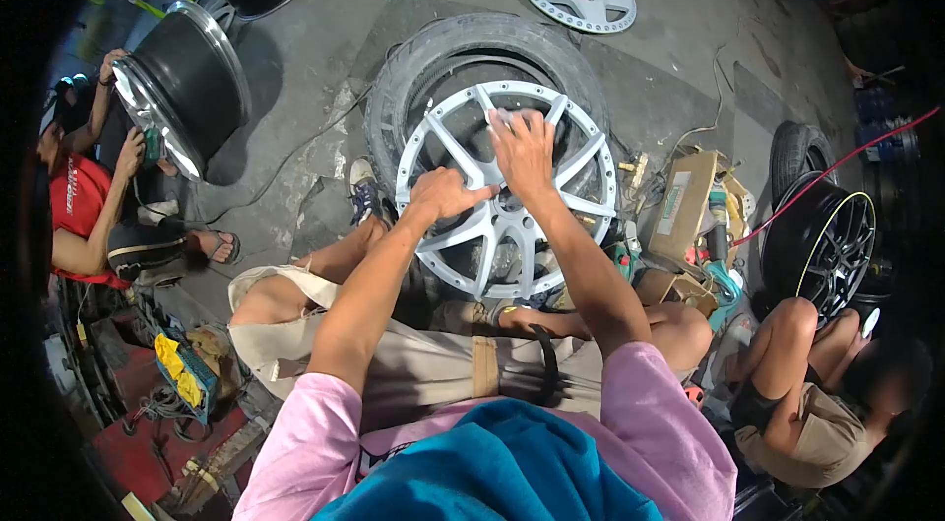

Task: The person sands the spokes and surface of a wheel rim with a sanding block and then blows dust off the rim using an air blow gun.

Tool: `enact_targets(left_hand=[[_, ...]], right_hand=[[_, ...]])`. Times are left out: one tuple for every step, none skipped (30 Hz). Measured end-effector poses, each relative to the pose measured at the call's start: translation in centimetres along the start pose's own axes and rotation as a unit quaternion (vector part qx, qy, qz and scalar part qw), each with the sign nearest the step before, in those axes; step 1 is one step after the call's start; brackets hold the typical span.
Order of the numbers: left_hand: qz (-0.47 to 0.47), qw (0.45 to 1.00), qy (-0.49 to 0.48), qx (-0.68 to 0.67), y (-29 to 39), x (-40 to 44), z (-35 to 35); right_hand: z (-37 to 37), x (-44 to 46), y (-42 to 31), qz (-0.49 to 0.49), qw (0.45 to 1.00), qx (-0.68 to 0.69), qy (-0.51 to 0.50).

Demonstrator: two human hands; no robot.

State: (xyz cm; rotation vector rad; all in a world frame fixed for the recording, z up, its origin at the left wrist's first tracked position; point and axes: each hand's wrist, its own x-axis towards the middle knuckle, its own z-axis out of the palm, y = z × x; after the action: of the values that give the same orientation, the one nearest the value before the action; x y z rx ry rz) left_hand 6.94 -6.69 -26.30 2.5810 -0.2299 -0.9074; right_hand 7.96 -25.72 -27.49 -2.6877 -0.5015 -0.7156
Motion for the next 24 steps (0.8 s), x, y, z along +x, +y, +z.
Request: enact_targets(left_hand=[[-0.010,1.000,-0.005,0.016,0.0,0.0,0.0],[0.002,1.000,-0.006,0.004,-0.1,0.0,0.0],[0.003,1.000,-0.007,0.004,-0.2,0.2,0.1],[0.004,1.000,0.000,0.009,-0.2,0.5,0.3],[0.004,1.000,0.005,0.013,-0.3,0.6,0.7],[0.002,1.000,0.000,0.012,-0.4,0.5,1.2],[0.010,1.000,0.003,0.005,-0.5,0.6,1.2],[0.016,1.000,0.012,-0.004,-0.6,0.8,0.9],[0.014,1.000,0.016,-0.004,-0.6,0.7,0.7],[0.005,1.000,0.012,0.004,-0.4,0.5,0.6],[-0.002,1.000,0.008,0.013,-0.1,0.4,0.4],[-0.002,1.000,0.011,0.017,0.0,0.5,0.3],[0.004,1.000,0.017,0.013,0.0,0.4,0.4],[0.008,1.000,0.019,0.011,-0.4,0.4,0.6],[0.009,1.000,0.013,0.006,-0.2,0.0,0.4],[0.010,1.000,0.010,0.007,-0.2,0.1,0.2],[0.011,1.000,0.006,0.006,-0.2,0.3,0.3],[0.009,1.000,0.004,0.002,-0.4,0.5,0.4],[0.023,1.000,0.016,-0.009,-0.7,0.7,0.6],[0.039,0.999,0.023,-0.016,-0.8,0.7,1.0],[0.030,0.999,0.023,-0.004,-0.8,1.0,1.4],[0.026,0.999,0.019,0.001,-0.7,0.8,1.4],[0.020,1.000,0.020,0.004,-0.5,0.7,1.0],[0.020,1.000,0.023,0.007,-0.5,0.6,0.8]], right_hand=[[-0.1,-0.7,-0.3,0.024,1.000,0.006,0.004],[-0.6,-2.0,-0.5,0.039,0.999,0.016,0.016],[-1.3,-3.3,-0.8,0.040,0.999,0.015,0.015],[-1.9,-4.6,-1.1,0.060,0.998,0.020,0.011],[-2.2,-5.5,-1.2,0.080,0.996,0.026,0.006],[-1.5,-5.3,-1.0,0.077,0.997,0.014,0.013],[-0.9,-3.8,-1.1,0.086,0.995,0.037,0.028],[0.0,-1.7,-1.0,0.081,0.996,0.038,0.029],[1.1,0.5,-0.7,0.074,0.996,0.040,0.030],[2.2,2.9,-0.2,0.060,0.998,0.030,0.007],[2.9,4.7,0.4,0.047,0.999,0.020,-0.015],[3.0,6.0,0.8,0.047,0.999,0.020,-0.010],[3.0,7.0,1.2,0.012,0.999,-0.006,-0.052],[3.0,7.2,1.3,-0.020,0.995,-0.029,-0.095],[2.2,6.5,1.4,-0.049,0.994,-0.039,-0.088],[1.2,5.0,1.5,-0.066,0.994,-0.029,-0.082],[0.2,3.5,1.7,-0.084,0.993,-0.020,-0.078],[-0.5,2.3,2.0,-0.086,0.993,-0.018,-0.082],[-1.1,1.1,2.2,-0.090,0.993,-0.004,-0.074],[-1.5,0.0,2.2,-0.089,0.994,0.011,-0.066],[-2.0,0.8,2.0,-0.104,0.991,-0.002,-0.079],[-0.9,1.9,2.2,-0.100,0.992,0.004,-0.074],[0.2,3.7,2.3,-0.100,0.993,0.011,-0.065],[1.7,5.5,2.8,-0.101,0.993,0.012,-0.061]])
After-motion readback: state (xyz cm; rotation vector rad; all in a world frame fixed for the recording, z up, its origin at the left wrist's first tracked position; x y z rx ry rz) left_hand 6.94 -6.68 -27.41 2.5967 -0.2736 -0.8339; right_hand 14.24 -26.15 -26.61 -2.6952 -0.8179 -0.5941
